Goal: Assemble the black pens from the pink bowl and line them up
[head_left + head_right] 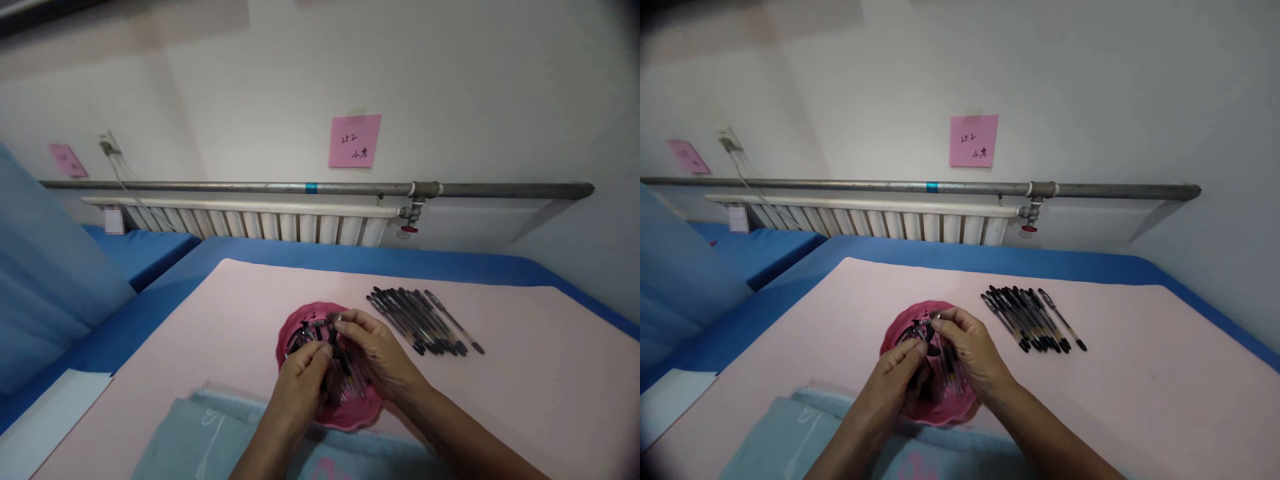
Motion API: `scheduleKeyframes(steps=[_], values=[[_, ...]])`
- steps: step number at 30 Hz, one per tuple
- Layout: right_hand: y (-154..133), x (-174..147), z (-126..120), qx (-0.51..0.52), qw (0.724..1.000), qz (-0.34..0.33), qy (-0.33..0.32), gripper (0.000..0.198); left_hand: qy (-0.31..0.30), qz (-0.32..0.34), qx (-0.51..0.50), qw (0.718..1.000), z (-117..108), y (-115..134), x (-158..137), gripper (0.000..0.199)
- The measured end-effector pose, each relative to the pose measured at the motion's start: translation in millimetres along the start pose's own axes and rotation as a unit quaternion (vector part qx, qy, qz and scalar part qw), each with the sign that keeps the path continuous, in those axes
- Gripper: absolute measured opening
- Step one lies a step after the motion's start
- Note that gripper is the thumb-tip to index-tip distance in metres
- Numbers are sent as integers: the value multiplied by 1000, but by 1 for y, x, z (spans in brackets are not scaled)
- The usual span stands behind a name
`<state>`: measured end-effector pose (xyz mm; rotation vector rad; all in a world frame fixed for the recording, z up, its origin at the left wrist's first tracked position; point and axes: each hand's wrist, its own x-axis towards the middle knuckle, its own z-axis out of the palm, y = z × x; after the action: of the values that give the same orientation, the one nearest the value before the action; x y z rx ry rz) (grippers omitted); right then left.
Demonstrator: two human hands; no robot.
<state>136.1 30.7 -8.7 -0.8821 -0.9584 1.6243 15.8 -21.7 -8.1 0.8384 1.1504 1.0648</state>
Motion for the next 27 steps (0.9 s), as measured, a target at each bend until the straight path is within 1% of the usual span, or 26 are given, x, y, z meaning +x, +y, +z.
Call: scheduleKeyframes(steps=[5, 6, 8, 10, 12, 14, 16, 18, 19, 20, 21, 23, 24, 25, 26, 27], values=[[4, 2, -5, -5, 1000, 10, -11, 22, -2, 6, 11, 1000, -4, -2, 2, 41], [5, 3, -6, -6, 1000, 10, -9, 21, -3, 15, 25, 1000, -5, -2, 2, 40], [6, 3, -7, -7, 1000, 7, -8, 19, 2, 55, 76, 996, -8, -3, 2, 36], [6, 3, -6, -13, 1000, -2, -9, 18, 26, 108, 153, 982, -9, -2, 1, 32], [5, 3, -5, -27, 999, -16, -7, 18, 65, 155, 224, 960, -9, -1, 0, 28], [4, 2, -4, -48, 998, -29, -7, 17, 90, 185, 265, 942, -11, 0, -1, 25], [4, 2, -3, -75, 996, -40, -17, 15, 100, 193, 272, 937, -14, 4, -1, 21], [5, 3, -4, -145, 986, -71, -30, 14, 118, 180, 261, 941, -18, 8, -1, 21], [7, 4, -4, -205, 973, -100, -40, 15, 134, 170, 257, 942, -21, 10, -1, 22], [9, 5, -5, -277, 949, -138, -55, 17, 151, 161, 255, 941, -23, 12, 0, 23], [13, 6, -6, -356, 914, -179, -76, 20, 164, 154, 256, 940, -25, 13, 0, 23], [21, 9, -7, -503, 818, -246, -131, 25, 171, 148, 263, 938, -28, 14, 1, 24], [24, 10, -7, -559, 770, -263, -158, 27, 168, 149, 266, 937, -28, 14, 1, 24], [28, 10, -7, -602, 729, -272, -178, 27, 163, 152, 270, 937, -28, 14, 1, 24], [30, 11, -7, -635, 697, -273, -189, 26, 157, 155, 276, 936, -28, 13, 1, 24], [32, 11, -6, -658, 675, -272, -194, 24, 152, 158, 283, 934, -27, 12, 1, 24]])
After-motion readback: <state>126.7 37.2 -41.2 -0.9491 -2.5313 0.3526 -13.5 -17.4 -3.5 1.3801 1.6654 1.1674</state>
